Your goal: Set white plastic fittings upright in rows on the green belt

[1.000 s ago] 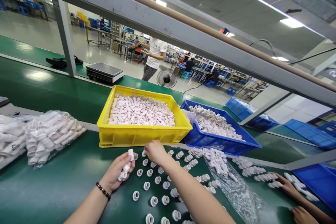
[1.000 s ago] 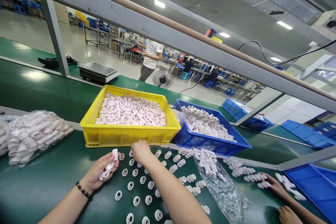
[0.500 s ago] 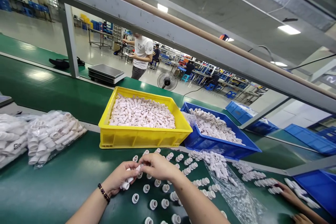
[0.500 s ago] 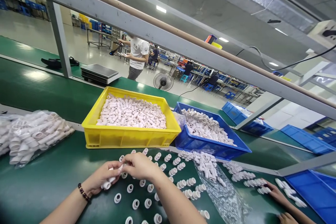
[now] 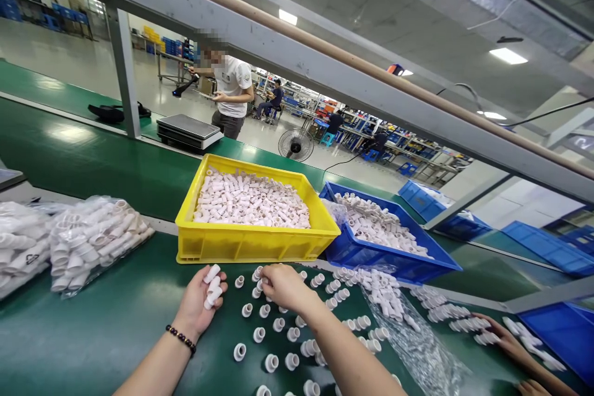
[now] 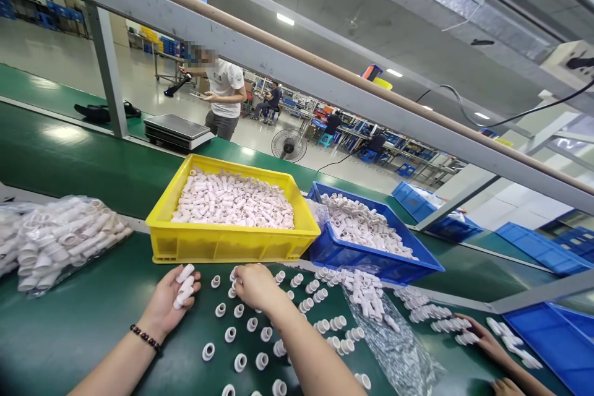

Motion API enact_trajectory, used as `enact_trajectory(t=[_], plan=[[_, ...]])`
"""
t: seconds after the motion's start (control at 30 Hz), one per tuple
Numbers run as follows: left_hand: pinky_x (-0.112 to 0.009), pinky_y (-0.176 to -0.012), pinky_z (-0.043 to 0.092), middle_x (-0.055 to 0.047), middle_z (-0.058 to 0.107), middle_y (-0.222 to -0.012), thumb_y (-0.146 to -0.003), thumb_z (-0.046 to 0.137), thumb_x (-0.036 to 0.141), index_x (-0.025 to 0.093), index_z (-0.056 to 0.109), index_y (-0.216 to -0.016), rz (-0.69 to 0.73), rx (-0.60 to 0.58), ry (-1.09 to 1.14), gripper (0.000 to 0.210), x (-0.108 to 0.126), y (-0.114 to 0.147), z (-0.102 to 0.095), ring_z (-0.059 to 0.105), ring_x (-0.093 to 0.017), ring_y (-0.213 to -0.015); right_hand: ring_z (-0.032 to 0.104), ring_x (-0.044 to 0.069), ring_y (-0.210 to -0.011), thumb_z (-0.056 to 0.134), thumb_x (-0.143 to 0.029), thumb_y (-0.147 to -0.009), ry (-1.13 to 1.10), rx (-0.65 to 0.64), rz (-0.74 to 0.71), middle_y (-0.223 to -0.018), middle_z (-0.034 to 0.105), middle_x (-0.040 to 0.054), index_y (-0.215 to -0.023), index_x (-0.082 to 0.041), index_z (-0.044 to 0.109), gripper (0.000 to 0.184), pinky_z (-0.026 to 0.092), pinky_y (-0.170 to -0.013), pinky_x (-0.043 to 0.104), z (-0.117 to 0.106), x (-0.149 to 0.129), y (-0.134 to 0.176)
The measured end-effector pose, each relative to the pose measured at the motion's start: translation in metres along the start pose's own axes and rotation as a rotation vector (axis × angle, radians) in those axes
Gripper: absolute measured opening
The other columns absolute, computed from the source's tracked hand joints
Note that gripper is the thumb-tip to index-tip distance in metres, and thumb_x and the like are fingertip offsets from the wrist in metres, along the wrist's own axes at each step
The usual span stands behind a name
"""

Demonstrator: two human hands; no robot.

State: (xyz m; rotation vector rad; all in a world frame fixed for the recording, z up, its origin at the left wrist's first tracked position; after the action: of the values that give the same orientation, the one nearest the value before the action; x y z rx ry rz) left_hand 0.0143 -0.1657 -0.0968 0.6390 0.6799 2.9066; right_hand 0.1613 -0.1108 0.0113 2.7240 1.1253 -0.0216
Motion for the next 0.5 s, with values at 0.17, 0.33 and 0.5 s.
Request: enact_trajectory(t=[0.17,0.33,0.5], plan=[[-0.014,-0.028,0.027,-0.001,0.05,-0.068,-0.08,0.044,0.025,0.016,0.048,-0.076,0.038,-0.061,-0.065,0.011,-0.002,0.001,0.004,0.047,-0.009,-0.049,0.058,0.016,-0.072,0.044,-0.02,-0.081,0.039,-0.015,-0.016,-0.08,0.065,0.0048,-0.084,-0.017,0.061,0.017,0.034,-0.062,0.023,0.007,0.0,-0.002],[-0.014,-0.028,0.025,0.0,0.049,-0.067,-0.08,0.046,0.026,0.016,0.047,-0.076,0.021,-0.139,-0.11,0.011,-0.005,0.004,0.011,0.041,-0.007,-0.045,0.06,0.018,-0.073,0.047,-0.02,-0.08,0.086,-0.033,-0.004,-0.078,0.066,0.007,-0.083,-0.016,0.062,0.016,0.036,-0.064,0.024,0.015,0.001,-0.006],[-0.012,-0.028,0.021,0.001,0.048,-0.064,-0.081,0.049,0.034,0.015,0.049,-0.079,0.001,-0.21,-0.172,0.019,-0.011,0.009,0.018,0.033,-0.003,-0.04,0.06,0.018,-0.072,0.05,-0.023,-0.079,0.104,-0.037,0.01,-0.077,0.066,0.0067,-0.079,-0.017,0.063,0.014,0.037,-0.064,0.025,0.021,0.001,-0.01]])
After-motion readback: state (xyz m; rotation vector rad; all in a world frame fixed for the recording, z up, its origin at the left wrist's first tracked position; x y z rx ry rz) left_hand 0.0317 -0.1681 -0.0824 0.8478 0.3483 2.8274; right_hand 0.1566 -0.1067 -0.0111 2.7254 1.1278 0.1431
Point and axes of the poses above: each hand's wrist, its own y-axis away from the middle knuckle, its own z-axis out of the palm, x = y × z, the point moved 5 cm from there along -y, towards the middle knuckle
